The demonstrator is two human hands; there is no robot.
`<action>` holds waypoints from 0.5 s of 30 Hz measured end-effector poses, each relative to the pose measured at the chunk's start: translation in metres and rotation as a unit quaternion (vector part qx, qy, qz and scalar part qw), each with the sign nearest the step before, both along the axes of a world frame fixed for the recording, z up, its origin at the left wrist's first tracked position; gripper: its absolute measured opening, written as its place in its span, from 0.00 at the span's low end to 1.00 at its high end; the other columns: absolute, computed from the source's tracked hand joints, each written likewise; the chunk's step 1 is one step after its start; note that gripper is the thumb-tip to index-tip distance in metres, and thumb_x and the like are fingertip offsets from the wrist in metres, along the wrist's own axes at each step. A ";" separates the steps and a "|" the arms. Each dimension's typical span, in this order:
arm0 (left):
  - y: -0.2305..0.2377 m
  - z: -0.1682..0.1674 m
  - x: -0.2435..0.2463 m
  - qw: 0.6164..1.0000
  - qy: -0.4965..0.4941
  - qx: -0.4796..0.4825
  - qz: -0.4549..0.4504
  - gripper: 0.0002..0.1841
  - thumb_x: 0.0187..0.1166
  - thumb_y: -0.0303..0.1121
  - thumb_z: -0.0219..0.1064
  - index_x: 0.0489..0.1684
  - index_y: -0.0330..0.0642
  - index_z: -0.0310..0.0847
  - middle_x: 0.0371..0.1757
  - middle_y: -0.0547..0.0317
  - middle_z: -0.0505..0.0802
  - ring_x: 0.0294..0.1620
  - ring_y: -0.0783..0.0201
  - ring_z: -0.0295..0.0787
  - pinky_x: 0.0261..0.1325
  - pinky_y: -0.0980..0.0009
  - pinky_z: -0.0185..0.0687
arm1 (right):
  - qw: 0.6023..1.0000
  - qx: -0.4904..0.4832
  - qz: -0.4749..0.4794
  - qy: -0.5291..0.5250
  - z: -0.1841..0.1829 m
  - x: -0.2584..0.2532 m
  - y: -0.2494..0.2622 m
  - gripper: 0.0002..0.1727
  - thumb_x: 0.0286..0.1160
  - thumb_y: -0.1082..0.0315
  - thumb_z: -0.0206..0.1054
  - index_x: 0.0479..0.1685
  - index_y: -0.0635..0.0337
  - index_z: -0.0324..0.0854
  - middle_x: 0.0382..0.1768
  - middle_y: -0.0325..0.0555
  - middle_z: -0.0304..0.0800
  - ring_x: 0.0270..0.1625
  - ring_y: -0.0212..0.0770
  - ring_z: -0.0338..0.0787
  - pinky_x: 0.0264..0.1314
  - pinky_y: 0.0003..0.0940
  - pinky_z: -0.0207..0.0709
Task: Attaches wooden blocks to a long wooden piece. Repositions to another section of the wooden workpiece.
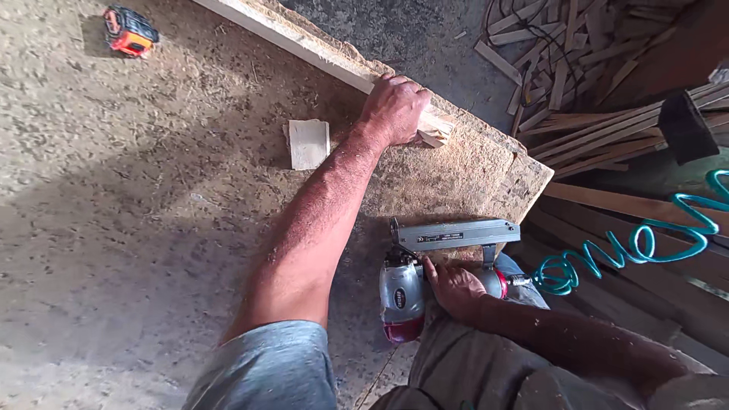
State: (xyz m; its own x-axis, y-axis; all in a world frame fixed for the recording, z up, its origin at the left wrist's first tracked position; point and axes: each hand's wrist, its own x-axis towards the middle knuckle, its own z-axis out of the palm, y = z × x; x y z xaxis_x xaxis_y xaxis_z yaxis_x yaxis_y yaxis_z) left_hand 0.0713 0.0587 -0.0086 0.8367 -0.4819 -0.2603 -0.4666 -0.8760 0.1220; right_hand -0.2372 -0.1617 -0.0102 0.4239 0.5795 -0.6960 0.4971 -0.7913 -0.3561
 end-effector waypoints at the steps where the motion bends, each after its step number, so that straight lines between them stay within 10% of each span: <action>1: 0.001 -0.001 -0.001 1.000 -0.005 -0.005 -0.003 0.31 0.55 0.58 0.81 0.51 0.45 0.86 0.54 0.50 0.93 0.64 0.47 0.88 0.75 0.45 0.73 | 1.000 0.006 0.002 -0.010 0.002 0.001 -0.001 0.32 0.87 0.68 0.50 0.92 0.59 0.53 0.40 0.56 0.92 0.40 0.58 0.95 0.40 0.52 0.88; 5: 0.002 -0.003 0.001 1.000 0.000 -0.012 -0.008 0.30 0.56 0.54 0.83 0.54 0.44 0.86 0.54 0.48 0.93 0.64 0.45 0.88 0.76 0.43 0.72 | 0.997 0.013 0.003 -0.078 0.013 0.015 -0.005 0.34 0.78 0.67 0.61 0.87 0.58 0.62 0.28 0.52 0.89 0.28 0.55 0.93 0.28 0.51 0.85; 15: 0.005 -0.005 0.001 1.000 -0.004 -0.016 -0.017 0.27 0.58 0.48 0.81 0.55 0.45 0.85 0.54 0.49 0.93 0.62 0.45 0.88 0.75 0.43 0.72 | 0.981 -0.081 -0.131 -0.119 0.039 0.090 0.006 0.43 0.72 0.58 0.63 0.91 0.59 0.54 0.31 0.56 0.92 0.33 0.61 0.94 0.32 0.59 0.83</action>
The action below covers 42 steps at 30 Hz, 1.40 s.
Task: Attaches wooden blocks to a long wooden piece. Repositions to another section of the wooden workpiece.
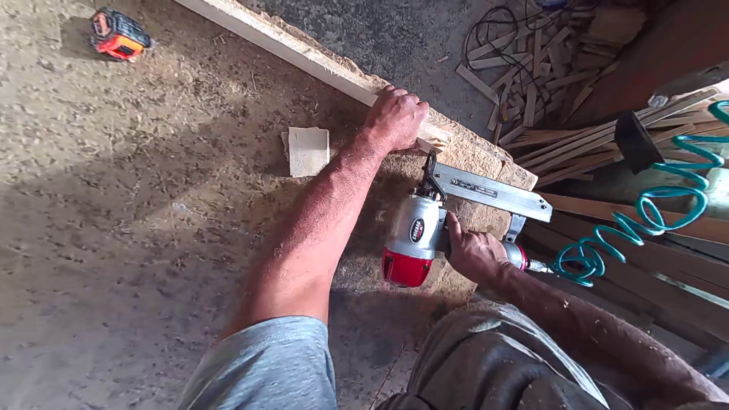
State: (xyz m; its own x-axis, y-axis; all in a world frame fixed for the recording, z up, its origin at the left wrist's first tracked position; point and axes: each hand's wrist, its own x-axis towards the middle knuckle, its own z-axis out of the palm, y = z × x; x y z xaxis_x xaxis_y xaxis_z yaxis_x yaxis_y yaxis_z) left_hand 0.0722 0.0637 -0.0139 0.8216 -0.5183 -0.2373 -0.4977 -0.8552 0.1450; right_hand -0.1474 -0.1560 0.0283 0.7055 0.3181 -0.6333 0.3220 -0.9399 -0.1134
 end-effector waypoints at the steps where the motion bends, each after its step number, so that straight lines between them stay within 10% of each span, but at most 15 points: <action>1: 0.000 -0.001 0.000 1.000 -0.002 -0.001 0.000 0.27 0.58 0.49 0.81 0.55 0.45 0.85 0.54 0.49 0.93 0.62 0.45 0.88 0.74 0.43 0.72 | 1.000 -0.010 -0.008 0.016 0.002 0.004 0.003 0.44 0.73 0.58 0.63 0.92 0.58 0.52 0.32 0.56 0.92 0.34 0.62 0.94 0.34 0.60 0.83; 11: 0.003 -0.003 0.002 0.999 -0.011 -0.031 -0.010 0.26 0.60 0.46 0.81 0.55 0.42 0.86 0.54 0.46 0.93 0.60 0.43 0.89 0.72 0.42 0.74 | 0.995 -0.042 -0.074 0.043 0.002 -0.002 0.022 0.35 0.71 0.56 0.66 0.80 0.56 0.63 0.34 0.56 0.92 0.38 0.62 0.95 0.37 0.60 0.83; 18: 0.003 -0.005 0.002 0.999 -0.010 -0.030 -0.005 0.30 0.57 0.50 0.83 0.58 0.46 0.85 0.59 0.50 0.93 0.66 0.47 0.87 0.75 0.44 0.73 | 0.995 -0.037 -0.048 0.079 0.012 -0.010 0.014 0.46 0.74 0.55 0.66 0.93 0.55 0.50 0.36 0.56 0.93 0.38 0.62 0.95 0.39 0.61 0.84; 21: 0.020 -0.004 0.002 0.995 0.008 -0.096 0.011 0.43 0.52 0.68 0.80 0.70 0.54 0.84 0.69 0.56 0.90 0.78 0.50 0.79 0.92 0.39 0.48 | 0.994 -0.028 -0.031 0.103 0.006 -0.011 0.020 0.45 0.74 0.55 0.64 0.94 0.52 0.51 0.36 0.56 0.93 0.38 0.62 0.94 0.38 0.61 0.84; 23: 0.044 0.001 0.002 0.990 0.025 -0.126 0.058 0.40 0.67 0.74 0.65 0.78 0.62 0.80 0.79 0.60 0.83 0.90 0.49 0.64 0.91 0.28 0.29 | 0.994 -0.017 -0.020 0.111 -0.003 -0.010 0.024 0.44 0.75 0.55 0.64 0.93 0.52 0.51 0.36 0.56 0.93 0.38 0.62 0.95 0.38 0.62 0.84; 26: 0.068 0.001 0.002 0.983 0.023 -0.140 0.119 0.30 0.78 0.69 0.58 0.75 0.70 0.83 0.77 0.65 0.85 0.91 0.50 0.61 0.88 0.24 0.23 | 0.994 -0.010 -0.003 0.110 -0.015 -0.010 0.026 0.44 0.77 0.56 0.63 0.94 0.54 0.49 0.38 0.56 0.93 0.39 0.62 0.95 0.40 0.60 0.85; 36: 0.042 0.021 0.023 0.971 0.109 -0.062 0.202 0.29 0.55 0.65 0.80 0.55 0.66 0.90 0.60 0.62 0.91 0.77 0.49 0.76 0.84 0.22 0.33 | 0.997 0.023 0.029 0.068 -0.025 -0.007 0.017 0.43 0.75 0.58 0.65 0.91 0.56 0.53 0.36 0.55 0.93 0.36 0.60 0.95 0.36 0.57 0.85; 42: 0.068 0.008 0.027 0.972 0.112 -0.151 0.141 0.30 0.92 0.59 0.41 0.67 0.56 0.89 0.70 0.60 0.91 0.84 0.53 0.73 0.92 0.32 0.20 | 0.998 0.049 0.028 -0.005 -0.016 0.006 0.029 0.42 0.71 0.57 0.65 0.89 0.58 0.59 0.30 0.52 0.93 0.30 0.59 0.94 0.29 0.57 0.83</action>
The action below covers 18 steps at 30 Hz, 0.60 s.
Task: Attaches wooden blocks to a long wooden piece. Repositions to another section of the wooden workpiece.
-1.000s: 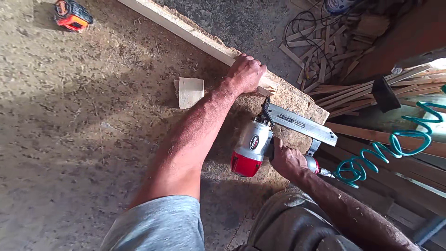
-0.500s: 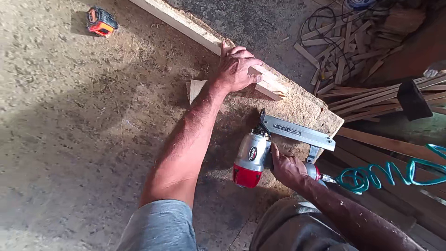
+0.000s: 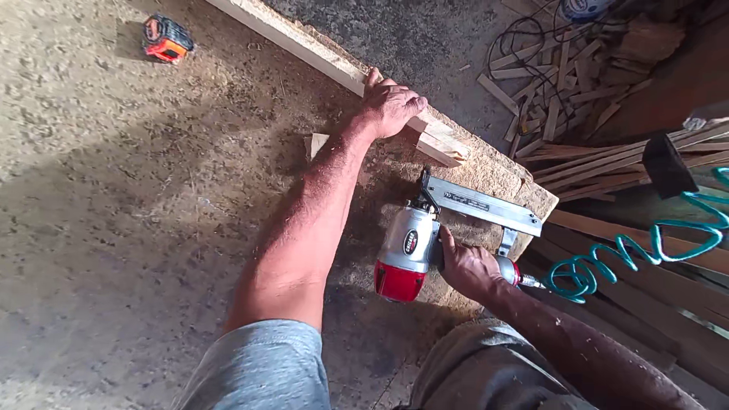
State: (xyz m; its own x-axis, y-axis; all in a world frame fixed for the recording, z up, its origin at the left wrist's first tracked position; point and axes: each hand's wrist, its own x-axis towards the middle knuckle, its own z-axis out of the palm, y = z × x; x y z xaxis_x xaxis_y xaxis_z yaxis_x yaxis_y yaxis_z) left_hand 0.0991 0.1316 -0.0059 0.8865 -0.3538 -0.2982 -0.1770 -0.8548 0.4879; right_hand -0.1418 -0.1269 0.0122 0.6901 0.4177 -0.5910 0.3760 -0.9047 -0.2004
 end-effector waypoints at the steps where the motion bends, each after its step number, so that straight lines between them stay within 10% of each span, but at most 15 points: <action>1: -0.004 -0.003 -0.002 1.000 -0.001 0.002 0.010 0.31 0.93 0.58 0.39 0.65 0.53 0.89 0.70 0.59 0.91 0.82 0.52 0.74 0.91 0.33 0.22 | 1.000 0.001 -0.007 -0.004 0.003 0.002 0.004 0.42 0.71 0.57 0.65 0.89 0.58 0.59 0.31 0.53 0.93 0.31 0.59 0.94 0.30 0.58 0.83; 18: -0.001 -0.002 -0.005 1.000 -0.012 -0.004 0.014 0.28 0.93 0.54 0.41 0.64 0.56 0.90 0.68 0.65 0.92 0.81 0.56 0.75 0.92 0.37 0.23 | 0.993 -0.069 -0.085 0.043 0.015 0.016 0.050 0.43 0.73 0.53 0.67 0.89 0.55 0.55 0.41 0.57 0.94 0.43 0.62 0.95 0.42 0.60 0.84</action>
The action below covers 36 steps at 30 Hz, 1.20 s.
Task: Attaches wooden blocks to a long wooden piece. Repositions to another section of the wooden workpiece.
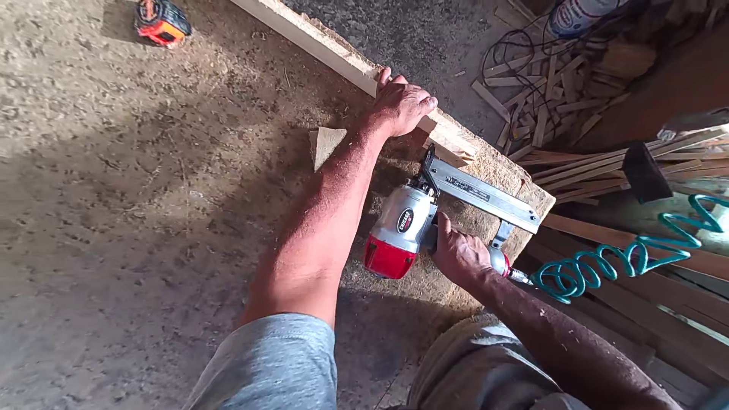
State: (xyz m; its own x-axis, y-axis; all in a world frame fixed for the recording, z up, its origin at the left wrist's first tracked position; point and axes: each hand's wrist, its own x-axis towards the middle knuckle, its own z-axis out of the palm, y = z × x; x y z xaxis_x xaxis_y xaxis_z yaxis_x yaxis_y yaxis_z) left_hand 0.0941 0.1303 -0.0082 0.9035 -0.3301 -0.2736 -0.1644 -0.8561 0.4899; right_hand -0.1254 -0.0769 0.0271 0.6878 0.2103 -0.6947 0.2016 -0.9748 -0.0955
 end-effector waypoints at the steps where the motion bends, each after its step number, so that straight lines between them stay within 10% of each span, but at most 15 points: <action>1: 0.000 0.001 0.000 1.000 0.003 0.003 0.000 0.28 0.93 0.54 0.42 0.64 0.57 0.90 0.68 0.66 0.92 0.81 0.57 0.75 0.93 0.37 0.23 | 1.000 -0.004 0.006 0.008 0.001 0.000 0.001 0.46 0.73 0.52 0.66 0.92 0.55 0.50 0.42 0.57 0.94 0.44 0.62 0.95 0.43 0.60 0.84; 30: -0.010 -0.010 -0.003 0.999 -0.027 -0.010 0.030 0.22 0.89 0.52 0.49 0.53 0.60 0.93 0.56 0.68 0.95 0.76 0.59 0.78 0.92 0.35 0.22 | 0.999 0.007 0.039 -0.015 0.003 -0.032 -0.053 0.44 0.74 0.52 0.69 0.89 0.58 0.57 0.37 0.56 0.94 0.39 0.61 0.95 0.39 0.59 0.85; 36: 0.009 -0.004 -0.028 0.983 -0.086 -0.066 0.145 0.24 0.87 0.51 0.56 0.76 0.56 0.82 0.86 0.62 0.77 0.94 0.57 0.57 0.96 0.43 0.33 | 0.991 0.049 0.123 -0.018 -0.003 -0.070 -0.093 0.41 0.73 0.54 0.70 0.88 0.58 0.63 0.32 0.52 0.94 0.33 0.57 0.95 0.34 0.56 0.86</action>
